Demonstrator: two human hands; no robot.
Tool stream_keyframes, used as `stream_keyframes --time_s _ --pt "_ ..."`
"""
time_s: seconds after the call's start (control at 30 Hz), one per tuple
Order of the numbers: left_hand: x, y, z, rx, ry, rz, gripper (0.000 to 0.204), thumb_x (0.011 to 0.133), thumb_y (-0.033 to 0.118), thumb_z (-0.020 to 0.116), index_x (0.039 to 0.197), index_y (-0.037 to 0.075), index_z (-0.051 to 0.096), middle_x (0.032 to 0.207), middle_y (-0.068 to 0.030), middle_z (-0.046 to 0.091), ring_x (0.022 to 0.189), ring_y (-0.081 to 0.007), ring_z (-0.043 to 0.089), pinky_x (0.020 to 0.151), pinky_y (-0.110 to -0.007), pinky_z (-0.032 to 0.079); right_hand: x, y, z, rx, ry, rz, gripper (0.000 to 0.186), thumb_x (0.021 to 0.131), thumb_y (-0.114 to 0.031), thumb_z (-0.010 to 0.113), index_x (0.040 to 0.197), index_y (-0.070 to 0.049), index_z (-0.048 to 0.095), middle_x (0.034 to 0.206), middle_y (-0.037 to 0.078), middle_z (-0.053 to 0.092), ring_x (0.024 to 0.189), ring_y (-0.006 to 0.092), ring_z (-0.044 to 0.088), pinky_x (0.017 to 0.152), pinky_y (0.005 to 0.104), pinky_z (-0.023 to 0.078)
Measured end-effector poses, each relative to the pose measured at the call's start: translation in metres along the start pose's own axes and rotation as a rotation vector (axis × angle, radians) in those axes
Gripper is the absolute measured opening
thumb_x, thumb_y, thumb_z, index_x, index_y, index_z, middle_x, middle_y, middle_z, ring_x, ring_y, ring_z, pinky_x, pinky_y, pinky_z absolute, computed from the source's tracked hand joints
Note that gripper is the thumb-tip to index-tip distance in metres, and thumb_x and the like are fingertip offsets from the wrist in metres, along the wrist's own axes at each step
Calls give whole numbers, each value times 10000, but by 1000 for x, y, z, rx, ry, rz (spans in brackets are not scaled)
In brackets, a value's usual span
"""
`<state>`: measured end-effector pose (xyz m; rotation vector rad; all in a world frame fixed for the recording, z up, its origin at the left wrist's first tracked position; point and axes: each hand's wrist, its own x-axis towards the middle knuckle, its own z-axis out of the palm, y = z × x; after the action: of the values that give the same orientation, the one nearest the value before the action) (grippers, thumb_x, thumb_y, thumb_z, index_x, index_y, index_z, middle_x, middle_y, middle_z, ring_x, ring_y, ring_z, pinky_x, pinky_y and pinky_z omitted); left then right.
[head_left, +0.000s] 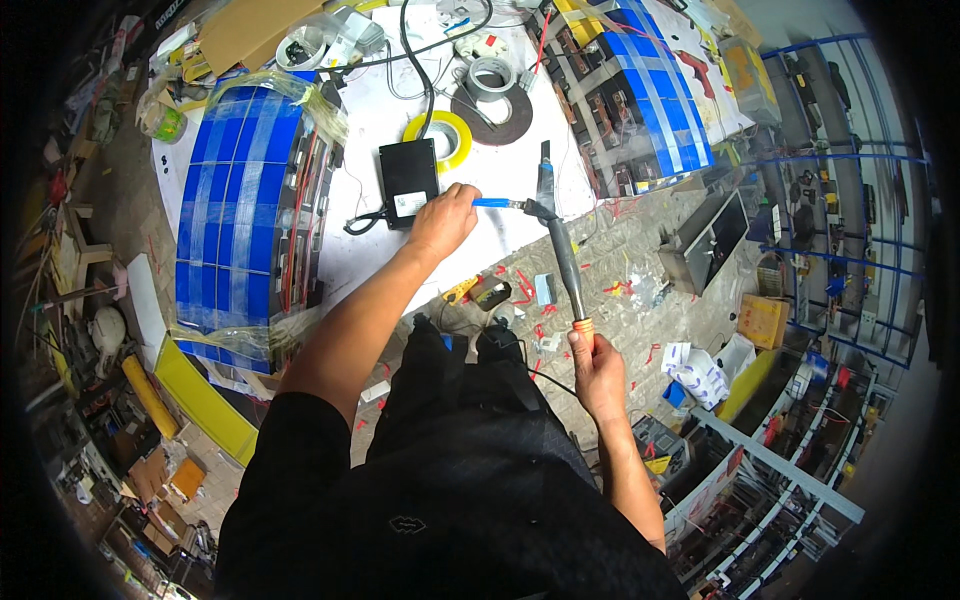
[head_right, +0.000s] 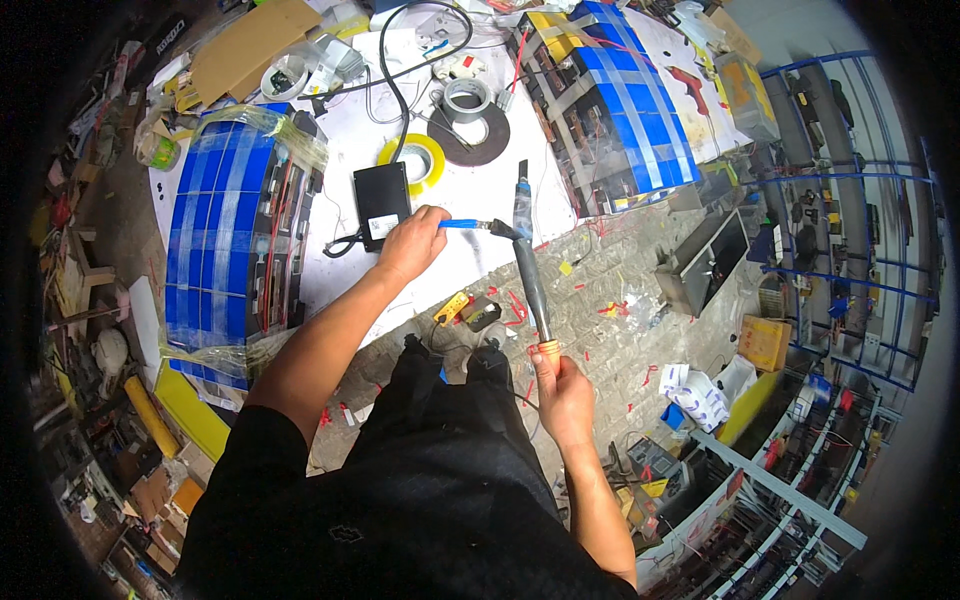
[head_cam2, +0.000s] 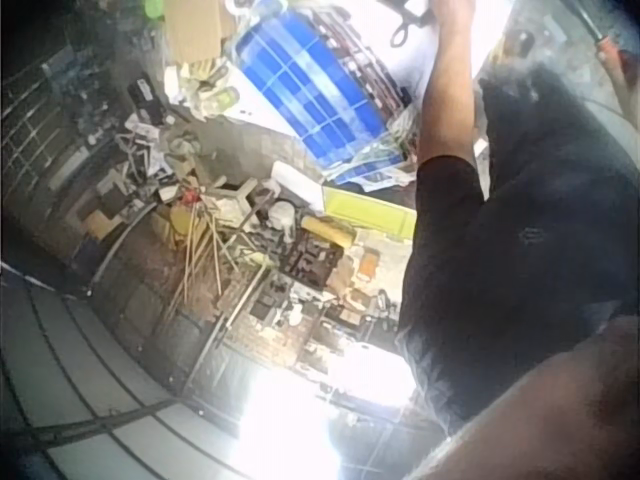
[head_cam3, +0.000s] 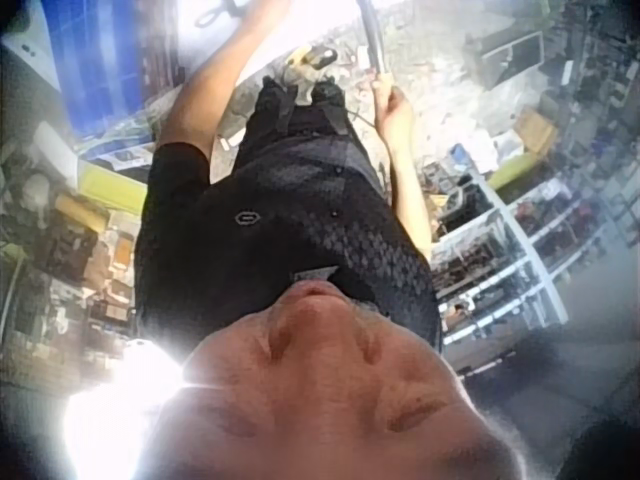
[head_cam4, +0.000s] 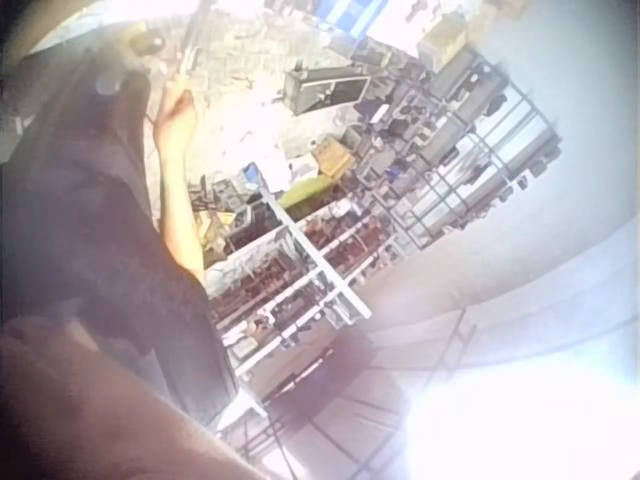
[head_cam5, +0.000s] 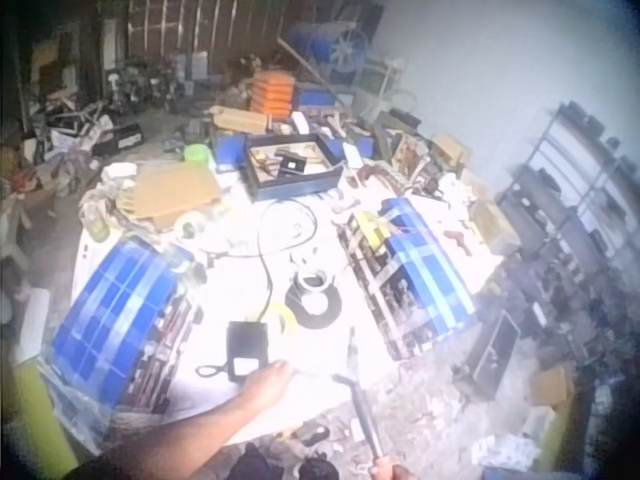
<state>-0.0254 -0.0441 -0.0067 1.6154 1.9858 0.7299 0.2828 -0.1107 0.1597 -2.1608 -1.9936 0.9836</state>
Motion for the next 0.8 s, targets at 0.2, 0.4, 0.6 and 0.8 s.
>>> stream_keyframes --time_s 0.2,0.4,0.6,0.8 --pt "1 -3 1 -20 -1 5 210 962 168 626 1158 93 620 1131 -134 682 1014 -354 705 885 -471 577 0 -7 -2 -14 6 -11 513 1031 -473 655 845 3 623 633 87 515 607 166 451 575 388 419" --pt "1 -2 -1 -33 -10 -1 215 962 171 625 1165 101 618 1122 -130 687 1019 -354 705 885 -476 578 1 -8 4 -11 10 -20 516 1025 -474 662 848 9 623 634 97 530 605 176 462 580 393 429" --pt "3 -3 0 -42 -27 -16 217 964 165 629 1169 98 611 1132 -128 680 1020 -363 694 884 -481 571 5 -9 7 -58 10 -32 514 1023 -468 665 855 16 628 644 134 553 604 202 486 593 410 442" --pt "5 -6 3 -34 -22 -3 220 963 165 629 1172 99 611 1136 -119 679 1018 -363 691 877 -484 569 8 -9 8 -57 6 -25 514 1023 -467 664 866 21 635 655 151 562 606 217 500 605 415 452"
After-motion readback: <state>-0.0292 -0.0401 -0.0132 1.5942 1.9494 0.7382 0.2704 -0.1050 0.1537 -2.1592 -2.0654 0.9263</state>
